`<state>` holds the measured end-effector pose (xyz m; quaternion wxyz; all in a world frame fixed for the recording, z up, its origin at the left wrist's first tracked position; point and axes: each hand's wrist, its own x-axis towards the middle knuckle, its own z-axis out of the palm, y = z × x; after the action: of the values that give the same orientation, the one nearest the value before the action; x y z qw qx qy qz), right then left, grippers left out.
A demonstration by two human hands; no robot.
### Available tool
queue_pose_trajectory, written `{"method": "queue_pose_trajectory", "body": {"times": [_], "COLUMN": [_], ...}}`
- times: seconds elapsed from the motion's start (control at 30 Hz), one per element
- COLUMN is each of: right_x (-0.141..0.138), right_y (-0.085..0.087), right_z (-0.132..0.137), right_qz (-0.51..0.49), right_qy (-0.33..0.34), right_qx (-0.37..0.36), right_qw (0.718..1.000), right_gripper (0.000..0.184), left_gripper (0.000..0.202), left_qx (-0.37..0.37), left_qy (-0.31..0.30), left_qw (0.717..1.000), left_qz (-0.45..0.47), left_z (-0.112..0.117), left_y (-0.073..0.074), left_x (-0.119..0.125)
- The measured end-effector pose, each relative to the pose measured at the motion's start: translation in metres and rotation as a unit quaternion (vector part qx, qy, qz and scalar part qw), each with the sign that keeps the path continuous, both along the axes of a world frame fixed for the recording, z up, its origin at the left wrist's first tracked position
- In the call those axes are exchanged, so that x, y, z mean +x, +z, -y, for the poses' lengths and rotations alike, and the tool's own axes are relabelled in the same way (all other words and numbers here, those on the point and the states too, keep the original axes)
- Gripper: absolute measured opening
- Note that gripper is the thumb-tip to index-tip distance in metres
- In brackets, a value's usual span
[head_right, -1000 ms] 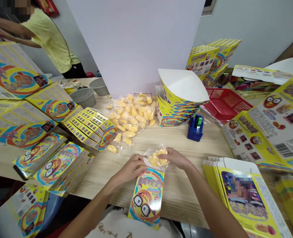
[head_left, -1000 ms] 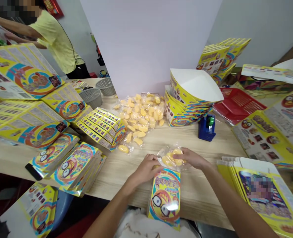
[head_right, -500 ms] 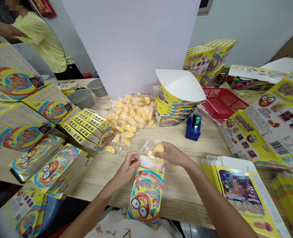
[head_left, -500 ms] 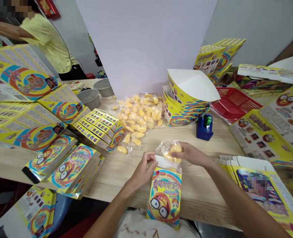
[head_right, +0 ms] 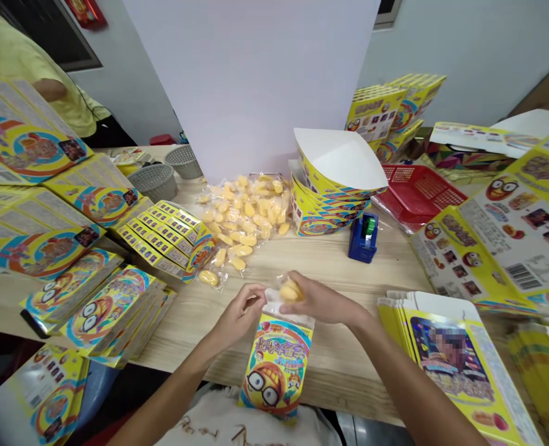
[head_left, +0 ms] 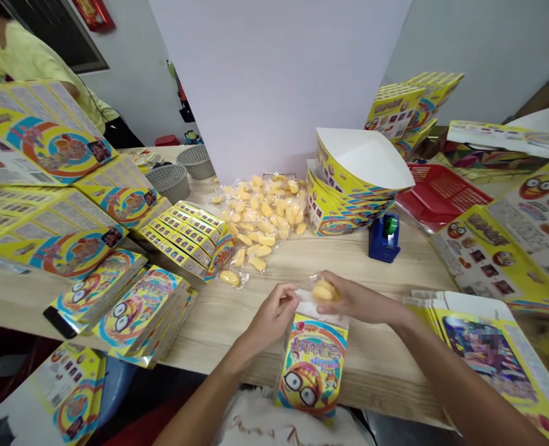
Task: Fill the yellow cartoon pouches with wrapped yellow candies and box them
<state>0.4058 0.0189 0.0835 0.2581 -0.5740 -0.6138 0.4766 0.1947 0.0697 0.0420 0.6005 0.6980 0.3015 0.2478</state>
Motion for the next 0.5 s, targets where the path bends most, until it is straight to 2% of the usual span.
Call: {"method": "queue_pose_trajectory", "body": {"times": [0.07,0.13,0.23,0.37,0.43,0.5], "right_x": [-0.006,-0.010,-0.008,0.002,0.004,0.003], "right_y": [-0.001,-0.004,-0.010,-0.011,-0.010,-0.010], "right_z": [0.003,0.004,-0.001,-0.010,-0.011,-0.008], "right_qz": [-0.004,0.017,0.044,-0.018,-0.070,-0.084], "right_qy": [0.040,0.052,0.076,0.151,0.140,0.079], "right_qx": [0.005,-0.003,-0.055,-0.120,-0.097,-0.042], "right_qw": [0.999,0.998,0.995,0.981,0.983,0.992], "right_gripper": [0.032,0.023,0.017,0.028,0.036,0.036], "left_gripper": [0.020,0.019,0.019,0.017,0.015,0.015], "left_qx": [-0.001,-0.010,-0.025,-0.030,-0.035,-0.036], "left_qy": [0.007,0.012,0.011,0.009,0.018,0.025], "left_qw": [1.000,1.000,1.000,0.999,0.999,0.999], "left_qz": [0.009,0.017,0.016,0.010,0.009,0.007], "left_z": [0.000,0.001,0.004,0.006,0.006,0.005], "left_y": [0.000,-0.001,-0.001,0.001,0.003,0.004], "left_x": [-0.001,-0.001,0.000,0.001,0.000,0.000]}}
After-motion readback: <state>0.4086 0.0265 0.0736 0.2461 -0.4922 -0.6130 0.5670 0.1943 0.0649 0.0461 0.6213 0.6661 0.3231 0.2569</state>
